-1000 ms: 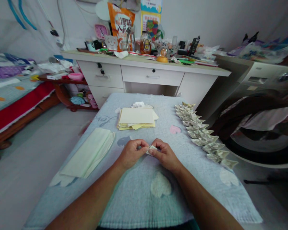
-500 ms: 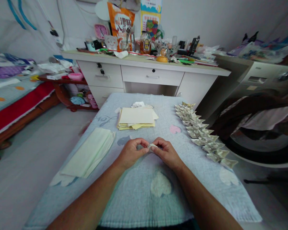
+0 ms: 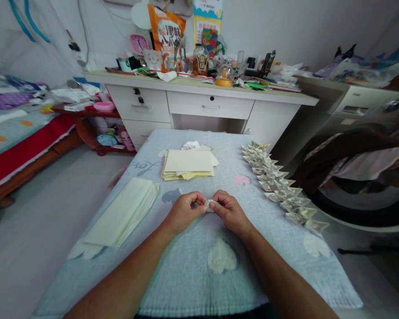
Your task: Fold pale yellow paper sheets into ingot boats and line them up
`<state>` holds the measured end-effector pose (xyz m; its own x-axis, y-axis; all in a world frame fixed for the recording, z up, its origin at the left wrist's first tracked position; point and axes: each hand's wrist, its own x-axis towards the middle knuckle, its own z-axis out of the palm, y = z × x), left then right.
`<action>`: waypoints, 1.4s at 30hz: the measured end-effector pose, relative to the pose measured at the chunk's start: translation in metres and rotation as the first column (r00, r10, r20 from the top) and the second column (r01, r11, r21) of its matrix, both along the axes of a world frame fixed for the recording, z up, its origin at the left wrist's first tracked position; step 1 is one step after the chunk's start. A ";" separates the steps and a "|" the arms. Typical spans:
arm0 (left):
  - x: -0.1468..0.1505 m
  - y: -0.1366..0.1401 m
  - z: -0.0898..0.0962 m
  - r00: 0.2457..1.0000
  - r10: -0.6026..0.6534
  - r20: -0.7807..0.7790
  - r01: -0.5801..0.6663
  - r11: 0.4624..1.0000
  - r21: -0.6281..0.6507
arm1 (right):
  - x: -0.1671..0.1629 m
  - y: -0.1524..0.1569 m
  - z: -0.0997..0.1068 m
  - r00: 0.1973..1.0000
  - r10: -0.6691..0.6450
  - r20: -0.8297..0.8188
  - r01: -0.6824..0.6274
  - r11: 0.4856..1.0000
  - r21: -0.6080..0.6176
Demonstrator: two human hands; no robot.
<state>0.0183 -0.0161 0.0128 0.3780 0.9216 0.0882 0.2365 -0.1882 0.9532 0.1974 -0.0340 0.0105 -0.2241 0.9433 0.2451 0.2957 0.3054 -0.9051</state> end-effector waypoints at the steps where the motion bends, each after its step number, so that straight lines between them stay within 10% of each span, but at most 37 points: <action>1: 0.000 0.001 -0.001 1.000 -0.013 0.014 0.013 1.000 -0.003 | 0.000 0.000 0.000 1.000 -0.002 0.007 0.002 1.000 0.001; 42: 0.002 0.000 0.003 0.920 0.156 0.361 -0.040 0.950 -0.309 | -0.009 0.001 -0.002 1.000 -0.004 0.025 0.003 1.000 0.022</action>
